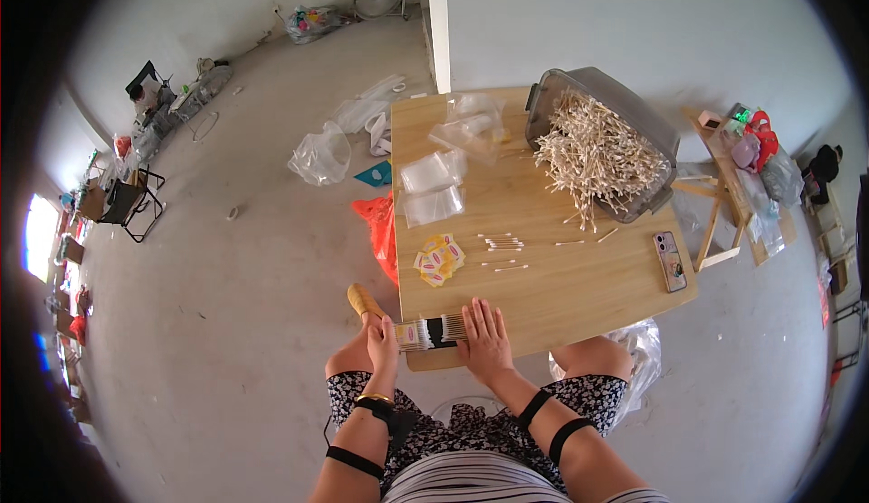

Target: Arranging and packaging cotton swabs into plastic bags.

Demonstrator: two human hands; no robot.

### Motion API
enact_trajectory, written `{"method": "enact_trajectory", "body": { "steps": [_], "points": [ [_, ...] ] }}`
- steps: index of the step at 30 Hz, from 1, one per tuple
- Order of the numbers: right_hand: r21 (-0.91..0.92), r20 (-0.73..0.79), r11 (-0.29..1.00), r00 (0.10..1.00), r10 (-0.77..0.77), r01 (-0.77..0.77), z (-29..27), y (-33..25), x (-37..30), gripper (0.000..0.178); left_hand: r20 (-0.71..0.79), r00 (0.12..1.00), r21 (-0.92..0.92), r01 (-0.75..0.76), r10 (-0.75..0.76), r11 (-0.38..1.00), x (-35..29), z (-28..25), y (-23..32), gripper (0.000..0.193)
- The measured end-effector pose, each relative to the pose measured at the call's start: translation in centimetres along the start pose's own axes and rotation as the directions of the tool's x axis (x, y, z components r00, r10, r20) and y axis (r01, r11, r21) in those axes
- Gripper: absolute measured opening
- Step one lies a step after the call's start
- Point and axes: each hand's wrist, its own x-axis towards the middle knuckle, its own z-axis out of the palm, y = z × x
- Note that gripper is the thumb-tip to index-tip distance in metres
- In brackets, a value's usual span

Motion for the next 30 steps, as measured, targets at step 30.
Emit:
{"method": "enact_trajectory", "body": {
  "steps": [30],
  "points": [
    [-0.123, 0.059, 0.991, 0.997, -0.055, 0.062, 0.3, -3.0, 0.8, 0.099, 0.038, 0.972, 0.147, -0.237, 0.234, 0.960, 0.2, -0.7, 0.0, 0.064]
  ]
}}
